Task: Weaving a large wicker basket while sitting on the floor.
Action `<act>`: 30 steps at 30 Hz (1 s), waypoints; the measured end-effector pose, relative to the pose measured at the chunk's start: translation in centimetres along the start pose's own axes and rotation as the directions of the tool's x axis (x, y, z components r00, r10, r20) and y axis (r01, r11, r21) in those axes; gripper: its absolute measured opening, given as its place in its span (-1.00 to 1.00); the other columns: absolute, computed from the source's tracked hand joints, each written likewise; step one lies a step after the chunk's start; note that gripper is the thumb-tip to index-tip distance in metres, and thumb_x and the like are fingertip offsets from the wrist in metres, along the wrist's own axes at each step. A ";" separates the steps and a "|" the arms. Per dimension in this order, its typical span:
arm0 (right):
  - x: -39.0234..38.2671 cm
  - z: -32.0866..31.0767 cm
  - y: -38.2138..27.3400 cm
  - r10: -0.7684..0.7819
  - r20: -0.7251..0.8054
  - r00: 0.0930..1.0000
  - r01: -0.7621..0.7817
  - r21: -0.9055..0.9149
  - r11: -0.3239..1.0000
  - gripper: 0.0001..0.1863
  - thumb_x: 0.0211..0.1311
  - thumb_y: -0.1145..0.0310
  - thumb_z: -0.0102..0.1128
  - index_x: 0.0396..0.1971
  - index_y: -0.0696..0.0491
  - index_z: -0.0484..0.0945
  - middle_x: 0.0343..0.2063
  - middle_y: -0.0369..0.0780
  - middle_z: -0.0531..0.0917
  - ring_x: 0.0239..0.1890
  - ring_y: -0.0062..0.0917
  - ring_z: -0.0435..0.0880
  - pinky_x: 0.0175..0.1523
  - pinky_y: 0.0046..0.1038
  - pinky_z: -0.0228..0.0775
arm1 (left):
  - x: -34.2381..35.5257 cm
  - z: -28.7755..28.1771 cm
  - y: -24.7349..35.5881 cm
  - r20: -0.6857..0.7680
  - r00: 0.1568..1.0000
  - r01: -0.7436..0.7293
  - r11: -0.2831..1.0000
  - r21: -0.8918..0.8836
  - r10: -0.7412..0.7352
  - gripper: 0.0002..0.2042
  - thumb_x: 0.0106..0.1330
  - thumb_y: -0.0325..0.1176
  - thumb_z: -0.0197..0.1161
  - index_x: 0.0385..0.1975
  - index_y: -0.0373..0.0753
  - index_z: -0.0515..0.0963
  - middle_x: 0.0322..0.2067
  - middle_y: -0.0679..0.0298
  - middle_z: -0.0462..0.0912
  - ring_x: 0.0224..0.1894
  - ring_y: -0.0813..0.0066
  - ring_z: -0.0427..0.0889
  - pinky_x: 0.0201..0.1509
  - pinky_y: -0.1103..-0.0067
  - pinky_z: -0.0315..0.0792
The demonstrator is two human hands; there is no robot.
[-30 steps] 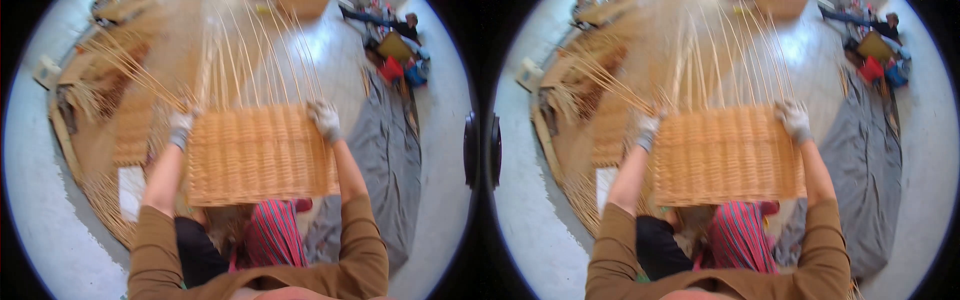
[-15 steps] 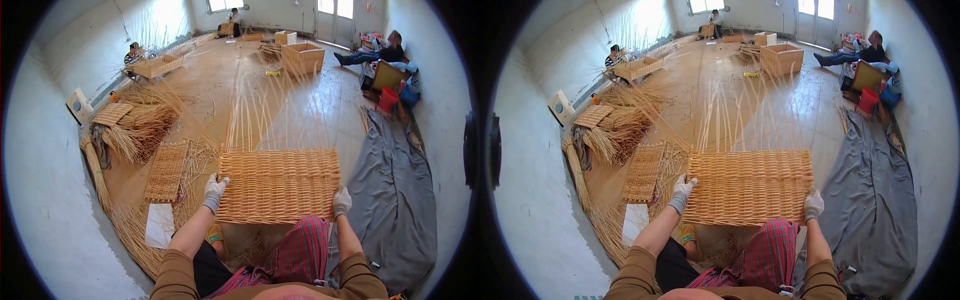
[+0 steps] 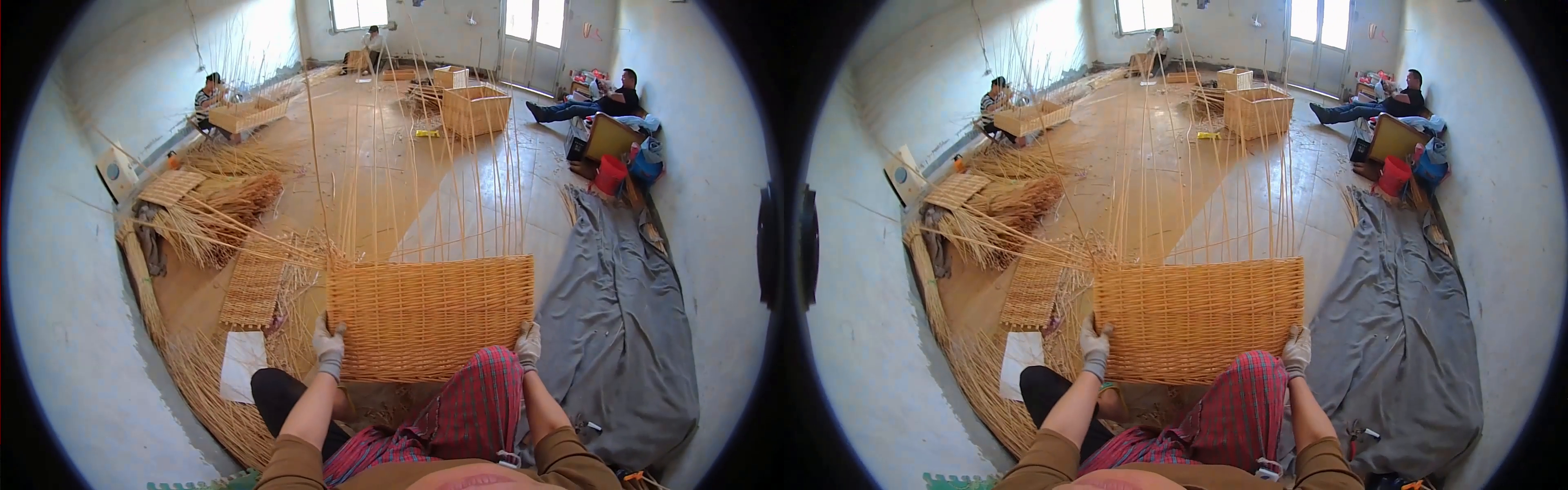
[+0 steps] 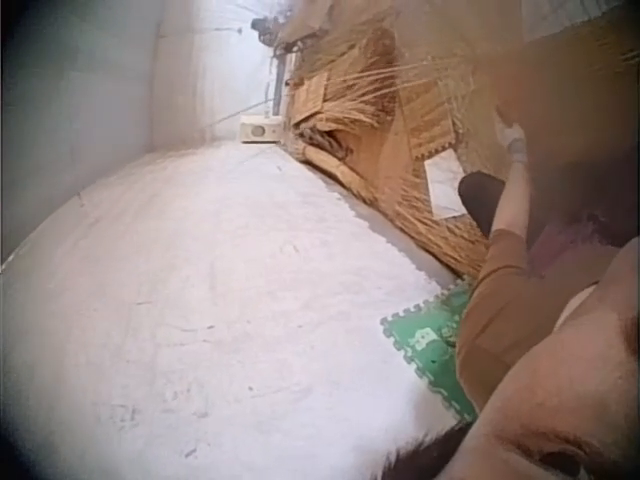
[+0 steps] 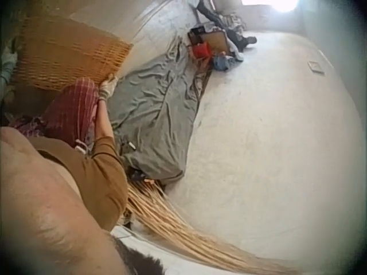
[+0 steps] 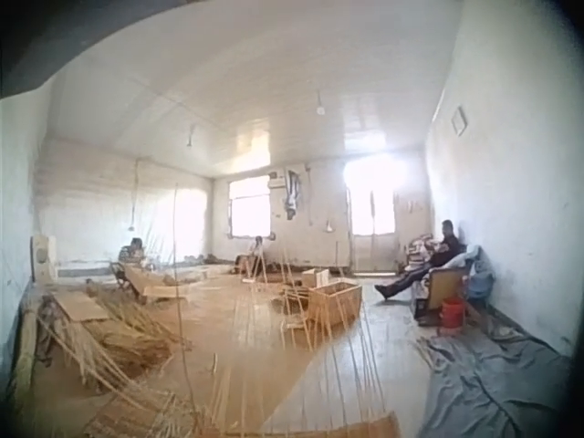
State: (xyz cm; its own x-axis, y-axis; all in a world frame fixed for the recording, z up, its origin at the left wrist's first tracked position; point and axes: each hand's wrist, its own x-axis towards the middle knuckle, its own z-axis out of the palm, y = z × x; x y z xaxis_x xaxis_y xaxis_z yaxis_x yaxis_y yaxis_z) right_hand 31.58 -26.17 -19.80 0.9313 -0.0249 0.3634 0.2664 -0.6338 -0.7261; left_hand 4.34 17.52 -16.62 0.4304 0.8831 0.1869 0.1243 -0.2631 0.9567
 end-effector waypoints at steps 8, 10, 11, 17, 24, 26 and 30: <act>-3.4 -2.3 -1.8 0.462 0.428 0.777 -0.300 -0.393 0.869 -0.35 0.43 -0.32 -0.30 0.28 -0.17 0.23 -0.03 0.17 0.64 0.07 0.22 0.57 0.07 0.12 0.40 | -5.1 -4.0 0.1 -0.084 0.985 0.161 0.970 0.183 -0.148 -0.36 0.19 -0.68 0.26 0.35 -0.35 0.34 0.22 0.04 0.55 0.23 0.22 0.54 0.30 0.48 0.42; -2.7 -1.4 4.7 0.356 0.522 0.775 -0.206 -0.323 0.924 -0.30 0.44 -0.33 -0.35 0.24 -0.09 0.35 -0.02 0.14 0.65 0.09 0.20 0.56 0.14 0.07 0.39 | -4.5 -4.3 -1.1 -0.071 0.995 0.087 0.972 0.220 -0.073 -0.33 0.15 -0.57 0.38 0.34 -0.39 0.34 0.23 -0.03 0.54 0.27 0.16 0.52 0.37 0.39 0.38; 3.3 -8.8 14.8 0.372 0.351 0.859 -0.313 -0.213 0.925 -0.28 0.45 -0.29 -0.27 0.09 0.07 0.54 -0.04 0.07 0.69 0.03 0.02 0.66 0.11 -0.08 0.45 | -4.2 3.3 0.9 0.030 0.996 0.085 0.993 -0.078 -0.083 -0.35 0.16 -0.58 0.38 0.32 -0.40 0.36 0.23 -0.03 0.54 0.26 0.17 0.53 0.36 0.40 0.38; 2.8 -8.7 3.8 0.417 0.526 0.741 -0.565 0.153 0.811 -0.41 0.46 -0.13 -0.03 -0.08 0.16 0.65 -0.16 -0.08 0.75 -0.09 -0.31 0.70 0.05 -0.25 0.48 | -3.0 -1.0 -4.3 0.078 0.890 0.313 0.476 -0.822 -0.449 -0.55 0.38 -0.52 0.21 0.29 -0.27 0.44 0.22 0.23 0.54 0.15 0.32 0.49 0.13 0.39 0.43; -2.2 -12.4 -14.7 -0.092 0.176 0.980 0.035 0.305 0.952 -0.82 0.41 0.39 0.22 -0.08 0.09 0.67 -0.26 -0.31 0.74 -0.25 -0.66 0.61 -0.06 -0.54 0.49 | -4.9 -5.1 -6.7 0.078 0.819 0.405 0.476 -0.781 -0.569 -0.80 0.52 -0.31 0.14 0.00 -0.20 0.62 0.04 0.41 0.63 -0.15 0.46 0.45 -0.24 0.41 0.36; -2.8 -13.8 -15.8 -0.259 0.269 0.928 0.146 0.377 0.915 -0.84 0.42 0.41 0.22 -0.10 0.05 0.68 -0.30 -0.32 0.73 -0.26 -0.70 0.61 -0.08 -0.57 0.49 | -6.2 -0.8 -3.2 0.181 0.722 0.450 0.254 -0.856 -0.668 -0.81 0.51 -0.33 0.16 -0.01 -0.20 0.61 0.01 0.40 0.63 -0.19 0.46 0.44 -0.26 0.43 0.35; -8.8 -10.5 -28.0 -0.484 0.597 0.640 0.170 0.504 0.847 -0.82 0.39 0.40 0.24 -0.08 0.05 0.68 -0.28 -0.28 0.75 -0.23 -0.66 0.66 -0.05 -0.53 0.53 | -4.4 -6.6 -4.5 -0.003 0.864 0.321 0.554 -0.768 -0.504 -0.77 0.47 -0.37 0.19 0.04 -0.24 0.57 0.00 0.30 0.64 -0.18 0.40 0.49 -0.22 0.42 0.43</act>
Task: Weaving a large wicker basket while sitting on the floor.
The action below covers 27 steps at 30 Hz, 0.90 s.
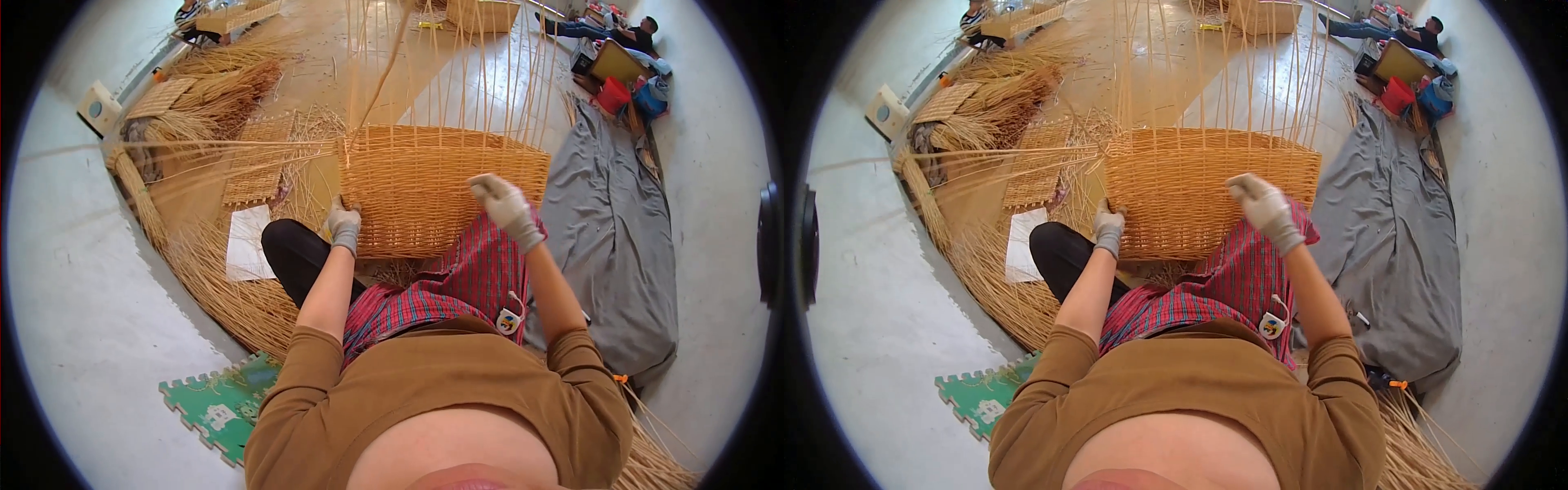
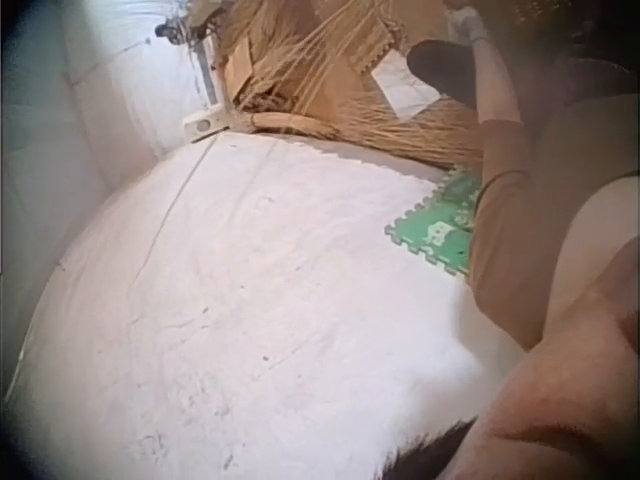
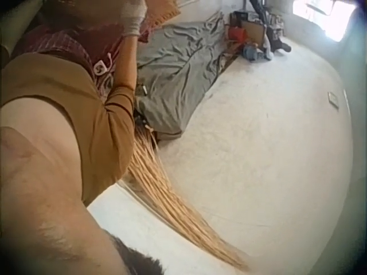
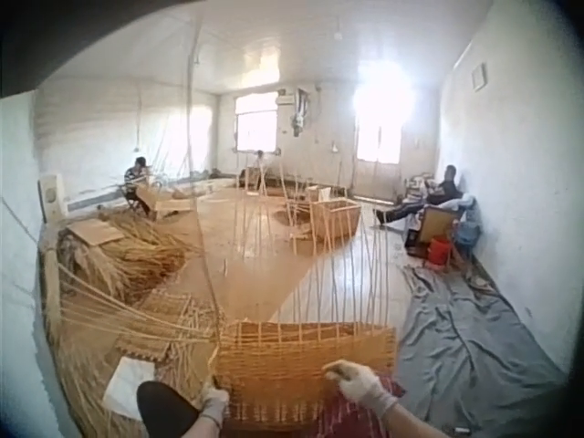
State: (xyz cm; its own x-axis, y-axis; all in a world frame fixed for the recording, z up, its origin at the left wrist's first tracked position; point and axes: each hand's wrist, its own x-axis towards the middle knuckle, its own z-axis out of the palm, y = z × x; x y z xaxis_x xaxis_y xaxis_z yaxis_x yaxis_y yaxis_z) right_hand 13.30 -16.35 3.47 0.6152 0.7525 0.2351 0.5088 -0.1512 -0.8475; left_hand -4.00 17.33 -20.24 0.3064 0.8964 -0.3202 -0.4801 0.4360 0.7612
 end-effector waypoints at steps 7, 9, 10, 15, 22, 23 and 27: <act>1.0 7.6 1.5 0.107 0.295 0.949 -0.091 -0.068 0.994 -0.72 0.36 0.25 0.27 -0.01 0.01 0.64 -0.21 -0.17 0.76 -0.16 -0.43 0.74 -0.03 -0.40 0.57 | -4.2 6.7 4.8 0.249 0.901 -0.418 0.560 0.715 0.354 -0.65 0.36 -0.47 0.29 0.12 -0.31 0.49 -0.12 0.15 0.66 -0.12 0.37 0.61 -0.02 0.48 0.49; 1.8 7.8 1.3 0.181 0.313 0.933 -0.139 -0.152 0.979 -0.71 0.36 0.22 0.26 -0.01 0.00 0.63 -0.21 -0.17 0.76 -0.14 -0.38 0.74 -0.03 -0.37 0.56 | -6.6 10.9 6.5 0.246 0.813 -0.515 0.453 0.728 0.528 -0.84 0.37 -0.46 0.32 -0.12 -0.33 0.55 -0.34 0.24 0.66 -0.34 0.44 0.60 -0.21 0.48 0.54; 2.3 8.3 0.6 0.223 0.347 0.911 -0.155 -0.213 0.965 -0.69 0.36 0.19 0.25 0.00 -0.01 0.62 -0.20 -0.16 0.76 -0.13 -0.33 0.75 -0.02 -0.34 0.56 | -6.4 11.7 7.4 0.213 0.867 -0.478 0.632 0.610 0.450 -0.88 0.39 -0.46 0.31 -0.17 -0.31 0.57 -0.37 0.27 0.66 -0.42 0.51 0.56 -0.33 0.52 0.50; 5.0 13.6 -1.3 0.035 0.461 0.887 0.081 -0.231 0.970 -0.70 0.36 0.13 0.19 -0.06 -0.01 0.62 -0.19 -0.15 0.75 -0.08 -0.22 0.72 0.01 -0.26 0.54 | -2.3 11.7 7.7 0.186 0.842 -0.508 0.626 0.591 0.507 -0.90 0.41 -0.40 0.32 -0.28 -0.29 0.59 -0.43 0.31 0.65 -0.58 0.65 0.49 -0.55 0.60 0.36; 7.9 16.9 -5.2 -0.111 0.386 0.916 0.182 -0.154 0.971 -0.71 0.31 0.32 0.27 -0.01 0.02 0.62 -0.26 -0.11 0.72 -0.15 -0.22 0.71 -0.05 -0.29 0.53 | -2.7 11.2 8.8 0.362 0.812 -0.561 0.784 0.267 0.458 -0.92 0.37 -0.55 0.27 -0.26 -0.41 0.52 -0.26 0.21 0.63 -0.21 0.48 0.59 -0.02 0.54 0.54; 8.4 17.1 -5.5 -0.103 0.377 0.920 0.174 -0.159 0.972 -0.71 0.31 0.32 0.27 -0.01 0.02 0.62 -0.26 -0.11 0.72 -0.15 -0.22 0.71 -0.05 -0.29 0.53 | -2.4 10.9 7.7 0.371 0.813 -0.557 0.787 0.265 0.450 -0.92 0.37 -0.55 0.27 -0.26 -0.41 0.52 -0.26 0.21 0.63 -0.21 0.48 0.59 -0.02 0.54 0.54; 11.2 19.1 -8.1 -0.390 0.225 0.893 0.437 -0.223 0.871 -0.71 0.21 0.30 0.34 -0.08 0.01 0.63 -0.35 -0.12 0.70 -0.25 -0.22 0.71 -0.20 -0.25 0.53 | -2.3 9.7 5.8 0.412 0.872 -0.181 0.955 -0.234 0.266 -0.83 0.47 -0.35 0.20 -0.27 -0.36 0.50 -0.20 0.15 0.58 -0.12 0.38 0.59 0.01 0.50 0.54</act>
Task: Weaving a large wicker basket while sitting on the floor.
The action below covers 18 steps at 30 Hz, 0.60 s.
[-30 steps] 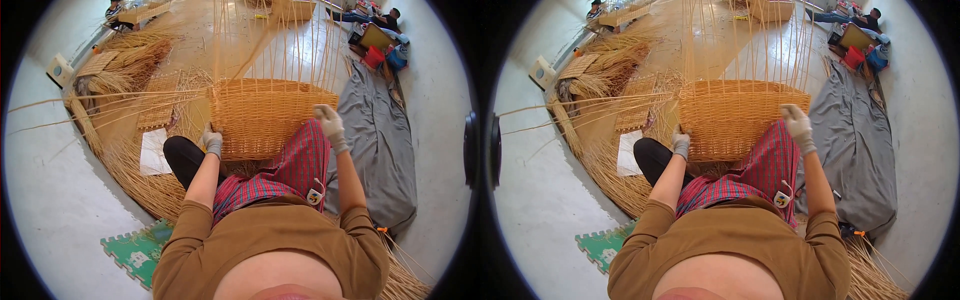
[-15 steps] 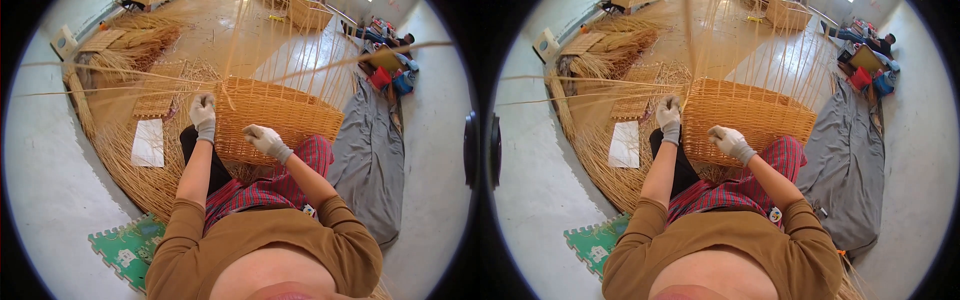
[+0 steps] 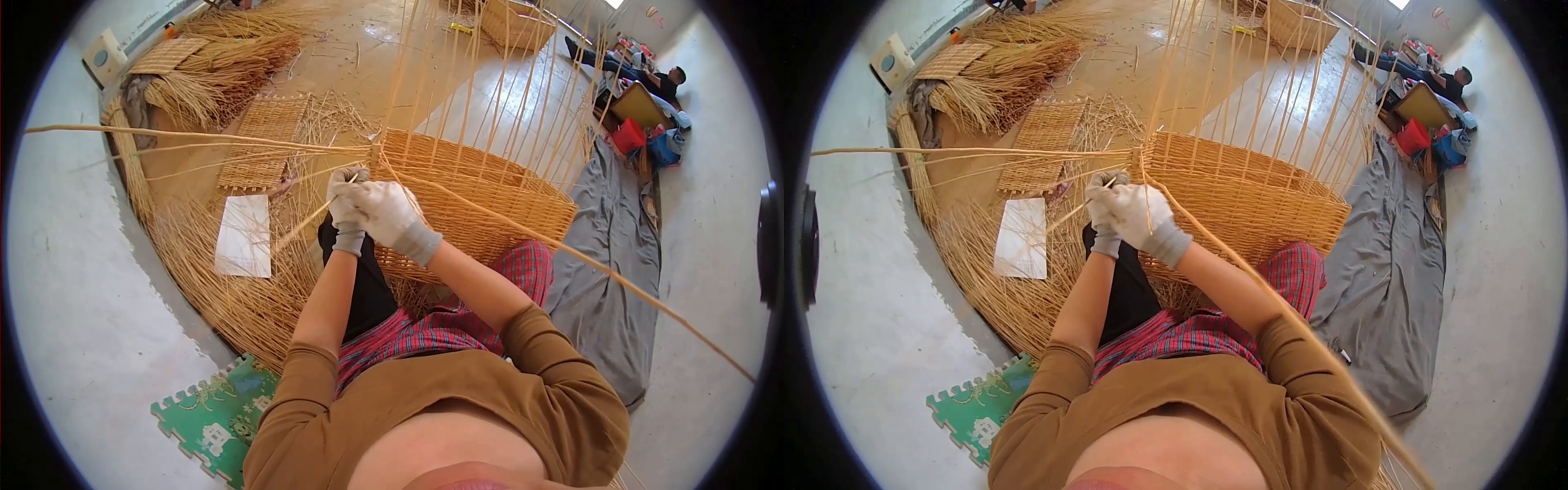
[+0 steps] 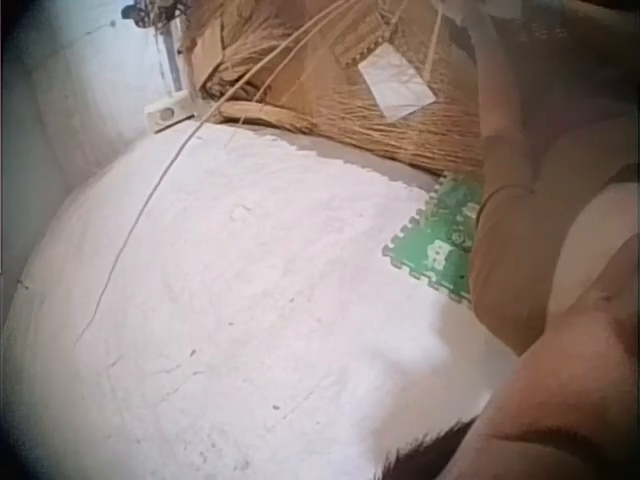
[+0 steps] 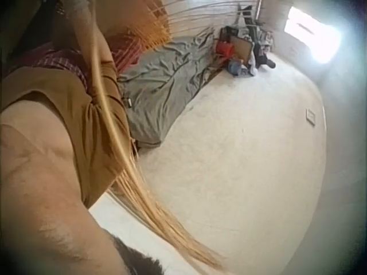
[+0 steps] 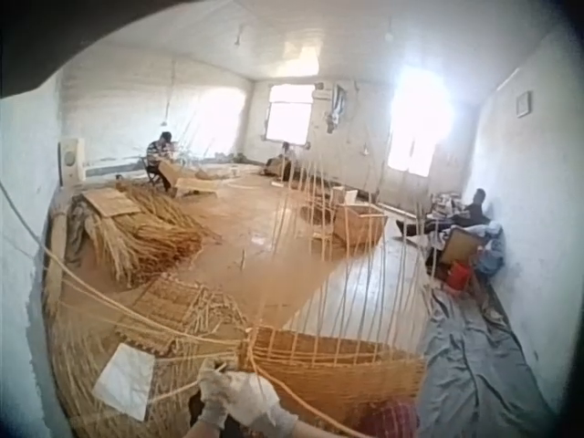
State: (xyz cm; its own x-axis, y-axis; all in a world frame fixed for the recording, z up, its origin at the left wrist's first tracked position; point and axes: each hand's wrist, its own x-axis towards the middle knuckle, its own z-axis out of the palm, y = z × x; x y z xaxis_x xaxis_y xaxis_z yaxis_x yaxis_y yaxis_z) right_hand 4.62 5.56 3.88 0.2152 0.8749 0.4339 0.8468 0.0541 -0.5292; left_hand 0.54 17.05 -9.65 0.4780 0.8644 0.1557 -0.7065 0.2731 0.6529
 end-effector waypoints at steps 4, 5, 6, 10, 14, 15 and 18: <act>0.9 1.5 -2.1 -0.104 0.135 0.985 0.142 -0.307 0.941 -0.77 0.21 0.19 0.29 -0.16 -0.10 0.61 -0.34 -0.22 0.68 -0.30 -0.26 0.70 -0.22 -0.22 0.54 | 3.2 -2.6 -0.6 0.018 1.000 -0.010 0.960 0.281 0.005 -0.76 0.41 -0.25 0.28 -0.16 -0.32 0.51 -0.11 0.17 0.57 -0.06 0.33 0.58 0.03 0.47 0.55; 0.5 1.8 -2.3 -0.184 0.064 0.981 0.194 -0.257 0.947 -0.77 0.20 0.20 0.29 -0.17 -0.09 0.61 -0.35 -0.23 0.67 -0.30 -0.27 0.70 -0.22 -0.22 0.54 | 3.8 -3.3 -0.5 0.021 1.000 -0.016 0.937 0.349 0.010 -0.73 0.40 -0.23 0.31 -0.14 -0.31 0.51 -0.09 0.18 0.56 -0.05 0.32 0.58 0.03 0.46 0.55; -0.2 1.9 -2.2 -0.249 -0.007 0.968 0.242 -0.217 0.946 -0.78 0.19 0.20 0.28 -0.19 -0.08 0.60 -0.36 -0.24 0.66 -0.31 -0.28 0.70 -0.23 -0.22 0.53 | 4.0 -3.5 -0.8 0.024 1.000 -0.014 0.913 0.408 0.004 -0.70 0.39 -0.20 0.33 -0.11 -0.30 0.52 -0.07 0.18 0.56 -0.03 0.31 0.58 0.04 0.45 0.55; -3.0 -0.2 -0.5 -0.330 -0.229 0.916 0.337 -0.006 0.941 -0.81 0.15 0.47 0.24 -0.20 0.05 0.61 -0.22 -0.17 0.75 -0.13 -0.30 0.75 -0.15 -0.39 0.61 | 9.0 -4.5 3.5 0.516 0.828 -0.187 0.759 0.623 -0.219 -0.24 -0.08 -0.44 0.68 0.20 -0.10 0.44 0.20 0.32 0.47 0.19 0.42 0.49 0.21 0.48 0.51; -8.1 -2.2 11.7 0.484 -0.377 0.789 0.007 0.794 0.608 -0.86 0.36 0.42 0.26 -0.15 0.07 0.70 -0.18 -0.14 0.78 -0.21 -0.37 0.79 -0.27 -0.43 0.64 | 8.0 0.7 1.8 0.279 0.769 0.300 0.710 0.637 -0.575 -0.24 -0.12 -0.51 0.67 0.17 -0.06 0.47 0.19 0.33 0.48 0.25 0.41 0.45 0.28 0.50 0.48; -8.9 -2.2 13.8 0.489 -0.387 0.782 0.001 0.786 0.619 -0.86 0.36 0.42 0.26 -0.15 0.07 0.70 -0.18 -0.14 0.78 -0.21 -0.37 0.79 -0.27 -0.43 0.64 | 8.0 2.2 1.7 0.175 0.747 0.290 0.551 0.783 -0.642 -0.23 -0.12 -0.51 0.68 0.18 -0.08 0.45 0.22 0.34 0.46 0.28 0.40 0.42 0.32 0.50 0.44; -7.6 -1.0 16.1 0.833 -0.002 0.553 -0.358 0.902 0.240 -0.74 0.40 0.27 0.28 -0.03 0.07 0.68 -0.17 -0.15 0.77 -0.25 -0.44 0.78 -0.38 -0.42 0.64 | 8.4 -0.1 1.3 0.399 0.812 -0.157 0.500 0.852 -0.425 -0.40 0.25 -0.22 0.50 0.22 -0.25 0.41 0.02 0.30 0.67 0.01 0.35 0.62 0.12 0.48 0.53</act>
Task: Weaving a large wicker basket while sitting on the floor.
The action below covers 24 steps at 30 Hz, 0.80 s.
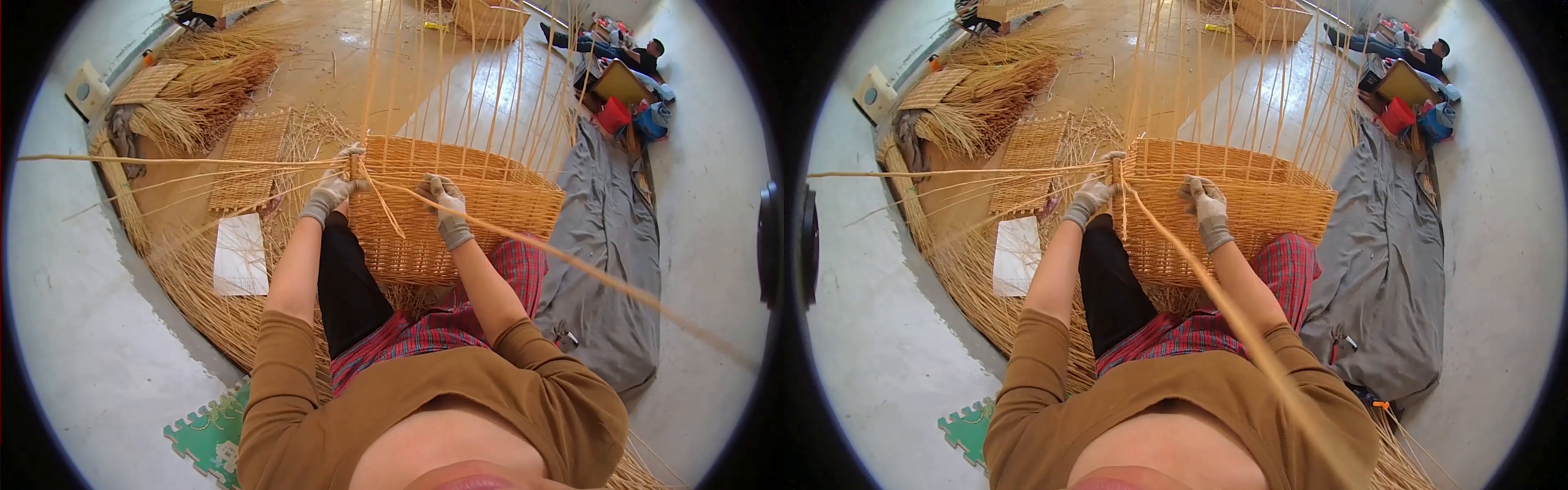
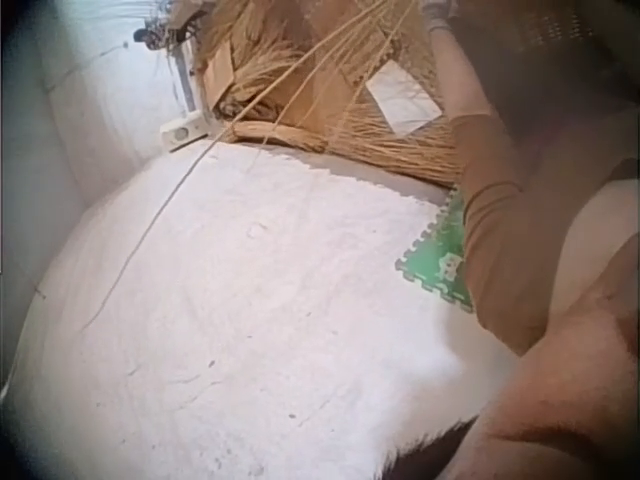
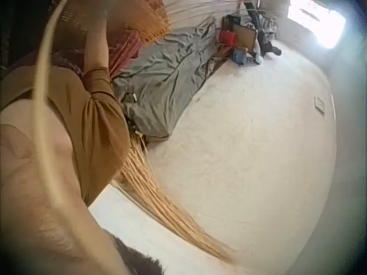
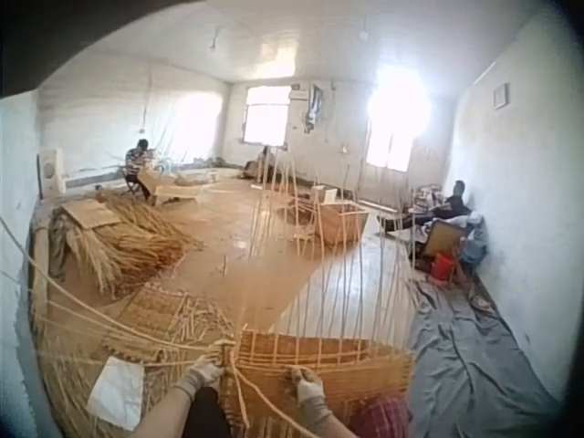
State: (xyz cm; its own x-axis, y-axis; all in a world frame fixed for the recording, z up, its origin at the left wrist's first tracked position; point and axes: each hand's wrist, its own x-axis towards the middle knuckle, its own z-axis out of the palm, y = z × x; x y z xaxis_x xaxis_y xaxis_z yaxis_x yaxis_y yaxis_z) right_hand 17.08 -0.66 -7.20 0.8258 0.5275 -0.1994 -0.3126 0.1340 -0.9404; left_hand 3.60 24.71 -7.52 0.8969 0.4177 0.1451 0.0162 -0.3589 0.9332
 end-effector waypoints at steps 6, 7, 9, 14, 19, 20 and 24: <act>0.1 4.2 -2.6 -0.290 0.088 0.953 0.301 -0.159 0.940 -0.70 0.54 0.26 0.08 0.13 -0.01 0.61 -0.08 -0.29 0.72 -0.16 -0.56 0.73 -0.32 -0.49 0.60 | -0.7 2.7 -2.0 -0.180 0.982 -0.001 0.942 -0.336 -0.063 -0.50 0.29 -0.42 0.44 0.22 -0.05 0.45 0.00 0.26 0.65 -0.05 0.49 0.64 -0.04 0.56 0.60; 1.3 5.3 -4.5 -0.327 0.225 0.918 0.384 -0.295 0.875 -0.72 0.54 0.36 0.02 0.13 -0.02 0.60 -0.10 -0.28 0.70 -0.04 -0.58 0.70 -0.15 -0.52 0.58 | -0.8 3.0 -2.2 -0.234 0.970 -0.034 0.910 -0.414 -0.070 -0.50 0.28 -0.48 0.42 0.21 -0.07 0.46 -0.02 0.28 0.65 -0.05 0.51 0.63 -0.05 0.58 0.60; 3.8 9.7 -7.8 -0.228 0.392 0.891 0.398 -0.438 0.806 -0.73 0.54 0.38 -0.03 0.07 0.01 0.62 -0.12 -0.25 0.70 -0.06 -0.54 0.70 -0.11 -0.46 0.54 | -0.9 2.7 -2.8 -0.314 0.946 -0.079 0.878 -0.472 -0.083 -0.51 0.28 -0.54 0.41 0.20 -0.10 0.46 -0.04 0.30 0.65 -0.05 0.53 0.62 -0.07 0.60 0.60; 15.1 11.0 -12.2 -0.337 -0.074 0.939 0.023 -0.962 0.274 -0.41 0.42 0.33 0.10 0.42 -0.10 0.26 -0.06 0.02 0.67 -0.07 -0.18 0.71 0.00 -0.18 0.51 | 3.4 10.4 1.8 -0.342 0.936 -0.132 0.810 -0.571 -0.088 -0.55 0.26 -0.72 0.26 0.14 -0.20 0.48 0.06 0.36 0.58 0.01 0.54 0.57 0.06 0.57 0.56; 8.6 12.7 -8.3 -0.701 0.217 0.680 0.380 -0.921 0.084 -0.24 0.38 0.37 0.14 0.52 -0.15 0.04 -0.04 0.07 0.65 -0.17 -0.26 0.73 -0.15 -0.31 0.61 | 1.1 6.6 -1.6 -0.354 0.916 -0.075 0.783 -0.618 -0.191 -0.58 0.28 -0.71 0.27 0.11 -0.18 0.53 -0.05 0.36 0.62 -0.18 0.58 0.57 -0.11 0.60 0.59; 6.6 11.8 -8.0 -0.619 0.130 0.775 0.564 -0.583 0.584 -0.28 0.38 0.40 0.13 0.49 -0.14 0.09 -0.03 0.03 0.66 -0.16 -0.30 0.74 -0.23 -0.38 0.60 | 0.2 6.6 -1.8 -0.349 0.910 -0.052 0.776 -0.629 -0.222 -0.58 0.28 -0.71 0.27 0.11 -0.18 0.53 -0.05 0.36 0.62 -0.18 0.58 0.57 -0.11 0.60 0.59; 0.5 1.6 -2.6 -0.291 -0.047 0.956 0.281 -0.151 0.948 -0.54 0.45 0.37 0.16 0.29 -0.09 0.33 -0.32 -0.20 0.74 -0.42 -0.54 0.68 -0.52 -0.56 0.47 | -0.1 5.9 -2.2 -0.456 0.878 -0.114 0.861 -0.495 -0.146 -0.55 0.23 -0.69 0.32 0.13 -0.28 0.48 0.15 0.25 0.57 0.06 0.49 0.57 0.13 0.61 0.49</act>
State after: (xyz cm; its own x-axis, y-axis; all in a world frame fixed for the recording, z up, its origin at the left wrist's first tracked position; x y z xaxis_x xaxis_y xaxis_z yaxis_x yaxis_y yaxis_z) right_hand 17.53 0.63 -4.40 0.9021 0.4259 0.0701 0.0066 0.1488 -0.9888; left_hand 6.06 20.55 -11.51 0.5831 0.8000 0.1410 -0.3071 0.0563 0.9500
